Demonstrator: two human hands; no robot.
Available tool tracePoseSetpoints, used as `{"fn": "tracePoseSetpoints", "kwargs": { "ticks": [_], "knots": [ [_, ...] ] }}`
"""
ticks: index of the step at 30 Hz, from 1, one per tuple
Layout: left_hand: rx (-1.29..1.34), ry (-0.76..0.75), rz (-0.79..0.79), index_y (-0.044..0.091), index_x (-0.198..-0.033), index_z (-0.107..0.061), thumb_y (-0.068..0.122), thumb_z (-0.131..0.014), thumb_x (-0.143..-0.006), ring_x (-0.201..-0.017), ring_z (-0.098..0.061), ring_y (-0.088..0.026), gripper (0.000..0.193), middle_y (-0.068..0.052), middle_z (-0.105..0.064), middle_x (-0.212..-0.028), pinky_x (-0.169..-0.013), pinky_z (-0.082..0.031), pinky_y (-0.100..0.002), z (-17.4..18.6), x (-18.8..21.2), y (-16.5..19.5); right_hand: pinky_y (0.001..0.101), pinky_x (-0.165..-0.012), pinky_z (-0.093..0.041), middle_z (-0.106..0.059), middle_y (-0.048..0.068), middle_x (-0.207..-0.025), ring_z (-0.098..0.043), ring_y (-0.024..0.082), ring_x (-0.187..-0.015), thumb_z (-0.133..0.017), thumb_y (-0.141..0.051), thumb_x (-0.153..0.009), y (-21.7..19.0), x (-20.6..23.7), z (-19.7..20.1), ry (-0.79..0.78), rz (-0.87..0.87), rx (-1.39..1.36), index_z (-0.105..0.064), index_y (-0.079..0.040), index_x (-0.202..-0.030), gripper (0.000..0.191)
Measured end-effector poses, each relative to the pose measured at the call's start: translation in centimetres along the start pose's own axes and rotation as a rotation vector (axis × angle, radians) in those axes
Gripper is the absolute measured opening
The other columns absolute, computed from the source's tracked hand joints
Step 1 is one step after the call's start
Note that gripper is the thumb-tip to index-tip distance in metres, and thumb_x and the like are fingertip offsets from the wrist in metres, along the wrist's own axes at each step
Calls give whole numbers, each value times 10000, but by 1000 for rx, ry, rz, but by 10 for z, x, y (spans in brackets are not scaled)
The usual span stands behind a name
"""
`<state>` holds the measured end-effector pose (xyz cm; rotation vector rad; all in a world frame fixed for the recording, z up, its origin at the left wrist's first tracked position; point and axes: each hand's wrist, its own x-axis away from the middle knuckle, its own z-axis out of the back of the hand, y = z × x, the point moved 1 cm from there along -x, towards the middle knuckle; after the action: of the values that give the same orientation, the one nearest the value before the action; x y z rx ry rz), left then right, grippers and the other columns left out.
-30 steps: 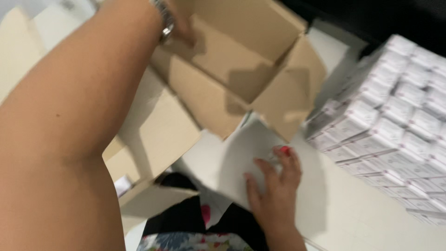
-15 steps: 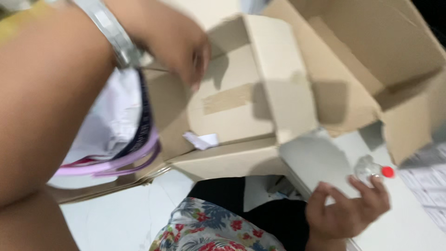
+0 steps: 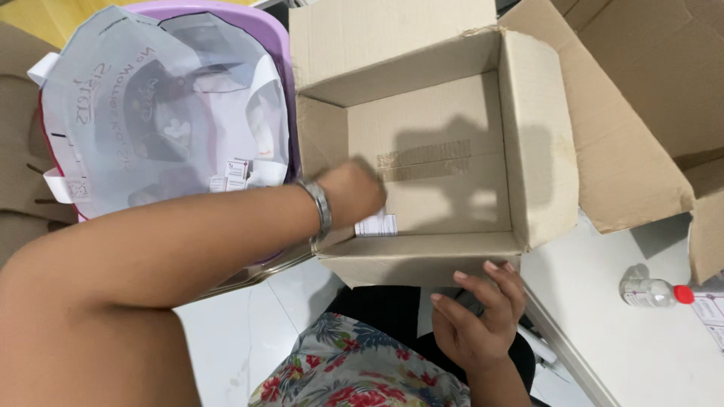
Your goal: The person repeatedly opens small white boxes, inserts a small bottle with a red cap and a folded paper insert, closes the boxes, and stacks them on the table. The person also places bottles into a larger cardboard box and discards loose papers into a pink basket.
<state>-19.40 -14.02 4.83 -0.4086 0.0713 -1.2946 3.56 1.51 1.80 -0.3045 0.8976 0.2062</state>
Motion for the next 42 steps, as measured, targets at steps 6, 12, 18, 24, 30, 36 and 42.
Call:
{"fn": "tracePoseSetpoints", "kwargs": {
  "ticks": [6,12,18,24,30,36,42],
  "knots": [
    [380,413,167,88,-1003,-718,210,-591,-944,-659,-712,-347,185,-151,-706,-712,-567,-552,-481,50,26,-42,616,-1188,-311,-544,67,-1330,-385,373,-1413,-896,-270,-805,20,-7,-14,-105,57,145,-687,-219,-1028,310],
    [151,545,275,83,-1046,-723,132,-663,-857,-736,-721,-329,204,-129,-719,-798,-574,-559,-450,109,75,-66,666,-1303,-232,-365,76,-1538,-203,418,-1586,-889,-241,-882,68,-49,-43,-198,57,146,-650,-245,-1354,529],
    [200,466,354,78,-980,-722,97,-709,-785,-808,-715,-345,196,-145,-720,-927,-635,-568,-455,123,95,-61,700,-1309,-200,-265,189,-1686,-148,450,-1599,-804,-99,-999,68,-45,-48,-162,69,79,-664,-236,-1424,468],
    [485,208,204,118,-1081,-717,108,-726,-756,-966,-706,-333,325,-117,-738,-1033,-734,-576,-462,118,69,-45,724,-1306,-218,-319,210,-1617,-211,447,-1589,-790,-131,-904,62,-41,-38,-148,21,10,-635,-202,-1313,443],
    [1019,211,-202,-28,-1301,-478,124,-646,-890,-991,-733,-270,469,-158,-720,-1098,-740,-624,-371,130,37,4,421,-1071,-492,-572,170,-1335,-587,261,-1259,-764,-246,-914,33,-26,-15,14,-276,-825,-491,-12,-1344,560],
    [786,-386,-95,-4,-1159,-637,495,-744,-828,-871,-751,-251,609,-141,-774,-1014,-705,-588,-366,138,41,-17,259,-807,-570,-686,236,-1061,-698,195,-931,-683,45,-1003,29,2,1,23,-545,-759,-566,49,-1178,210],
    [427,-1107,724,96,-1105,-766,483,-782,-816,-970,-787,-249,483,-131,-806,-1122,-878,-596,-422,50,78,-112,306,-822,-629,-686,298,-970,-748,221,-902,-670,-106,-1052,50,6,23,61,-562,-846,-505,-16,-915,232]
  ]
}}
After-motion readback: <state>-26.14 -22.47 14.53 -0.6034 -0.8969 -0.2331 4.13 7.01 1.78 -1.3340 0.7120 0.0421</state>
